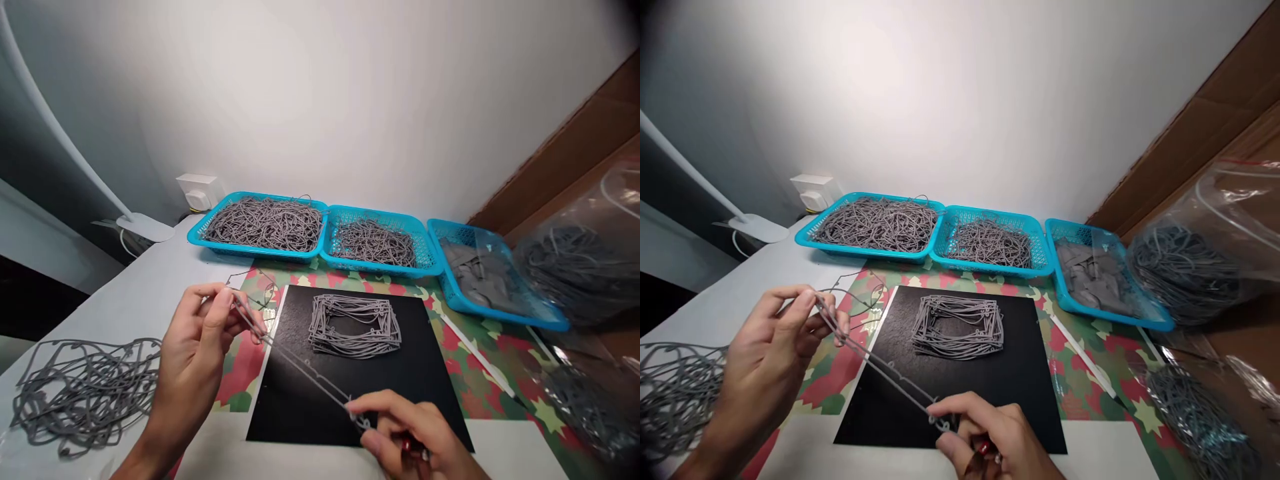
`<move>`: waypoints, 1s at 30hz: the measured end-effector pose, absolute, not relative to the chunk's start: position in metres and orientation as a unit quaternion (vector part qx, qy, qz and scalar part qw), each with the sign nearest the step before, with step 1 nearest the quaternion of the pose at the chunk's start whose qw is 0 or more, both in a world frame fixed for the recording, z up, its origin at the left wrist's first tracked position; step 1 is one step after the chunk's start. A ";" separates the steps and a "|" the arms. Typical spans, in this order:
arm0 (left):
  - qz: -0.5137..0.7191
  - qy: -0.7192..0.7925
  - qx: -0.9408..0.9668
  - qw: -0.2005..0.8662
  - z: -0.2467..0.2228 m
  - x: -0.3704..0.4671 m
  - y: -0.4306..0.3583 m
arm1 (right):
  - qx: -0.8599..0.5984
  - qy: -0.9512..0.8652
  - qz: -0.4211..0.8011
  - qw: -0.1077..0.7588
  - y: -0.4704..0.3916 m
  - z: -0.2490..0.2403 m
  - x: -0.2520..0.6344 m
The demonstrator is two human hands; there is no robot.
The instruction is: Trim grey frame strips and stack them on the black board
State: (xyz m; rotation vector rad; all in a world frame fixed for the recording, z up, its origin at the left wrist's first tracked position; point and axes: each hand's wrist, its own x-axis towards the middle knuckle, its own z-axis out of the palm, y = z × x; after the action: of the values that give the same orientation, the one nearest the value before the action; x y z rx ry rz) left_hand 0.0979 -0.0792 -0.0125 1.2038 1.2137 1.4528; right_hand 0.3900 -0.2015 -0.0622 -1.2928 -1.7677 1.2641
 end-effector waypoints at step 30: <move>0.184 0.358 0.774 0.488 -0.028 0.149 -0.126 | -0.464 -0.780 0.193 0.373 -0.200 -0.029 0.421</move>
State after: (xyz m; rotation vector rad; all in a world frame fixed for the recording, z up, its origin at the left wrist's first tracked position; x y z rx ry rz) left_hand 0.1491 -0.1263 -0.0281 1.8822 0.8703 0.4466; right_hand 0.4206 -0.1998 -0.0293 -1.1877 -1.9994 0.4958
